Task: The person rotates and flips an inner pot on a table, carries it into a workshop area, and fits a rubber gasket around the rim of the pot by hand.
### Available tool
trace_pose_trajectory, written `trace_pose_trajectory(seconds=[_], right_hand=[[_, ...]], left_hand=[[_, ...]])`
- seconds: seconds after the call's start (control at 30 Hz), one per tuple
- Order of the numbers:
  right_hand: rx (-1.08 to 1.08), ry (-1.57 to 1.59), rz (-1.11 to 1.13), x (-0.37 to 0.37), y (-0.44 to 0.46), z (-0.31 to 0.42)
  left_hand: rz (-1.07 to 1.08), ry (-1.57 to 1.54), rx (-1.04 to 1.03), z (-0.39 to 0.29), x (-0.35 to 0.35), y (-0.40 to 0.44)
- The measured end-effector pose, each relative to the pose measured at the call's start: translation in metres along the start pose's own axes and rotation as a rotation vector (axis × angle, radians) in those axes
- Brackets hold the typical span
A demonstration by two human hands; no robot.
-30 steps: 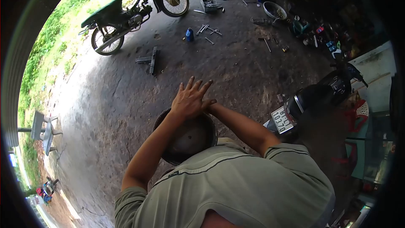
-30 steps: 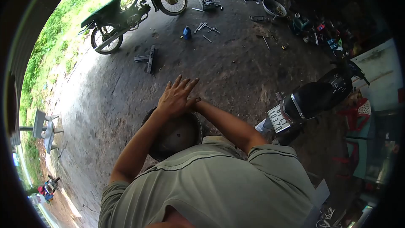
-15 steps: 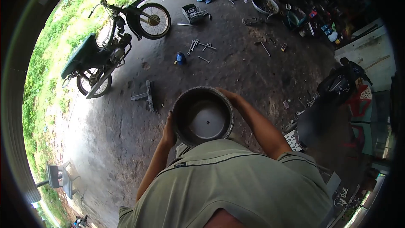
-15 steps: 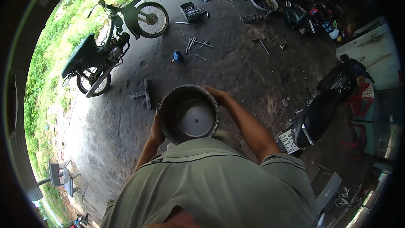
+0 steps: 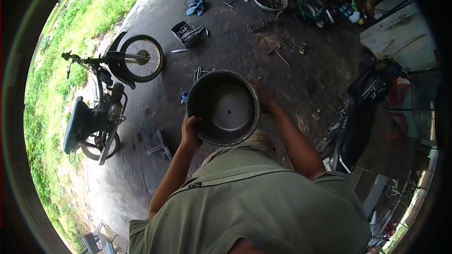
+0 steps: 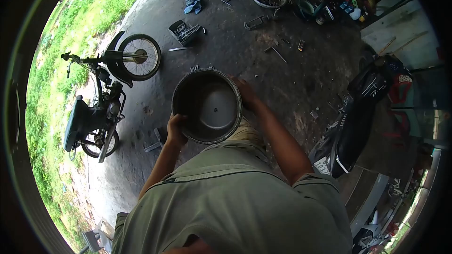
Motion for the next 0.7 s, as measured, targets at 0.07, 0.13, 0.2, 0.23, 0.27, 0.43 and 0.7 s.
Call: trace_pose_trajectory(seconds=[0.07,0.13,0.2,0.23,0.27,0.43,0.7], right_hand=[[0.030,-0.490,-0.076,0.027,0.033,-0.016],[-0.251,-0.103,-0.181,0.048,0.078,-0.021],[-0.519,0.284,-0.263,0.077,0.126,-0.026],[-0.413,0.126,-0.179,0.093,0.150,-0.021],[-0.311,-0.031,-0.094,0.104,0.168,-0.018],[-0.198,-0.010,-0.183,0.166,0.242,-0.021],[-0.209,-0.081,-0.148,0.246,0.323,-0.044]], left_hand=[[0.050,0.040,-0.029,-0.047,-0.017,0.047],[0.060,0.067,-0.060,-0.085,-0.037,0.086],[0.076,0.084,-0.099,-0.131,-0.065,0.127],[0.101,0.093,-0.041,-0.147,-0.073,0.144],[0.125,0.098,0.024,-0.158,-0.080,0.158],[0.233,0.213,0.053,-0.229,-0.148,0.216],[0.260,0.282,0.237,-0.292,-0.217,0.330]])
Point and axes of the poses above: each hand's wrist, its own y-axis towards the middle knuckle, its own x-axis out of the back of the hand, z = x × y, the point moved 7 cm from there along y, towards the middle knuckle, and after that the axes turned 14 degrees about x, right-handed, at the moved point
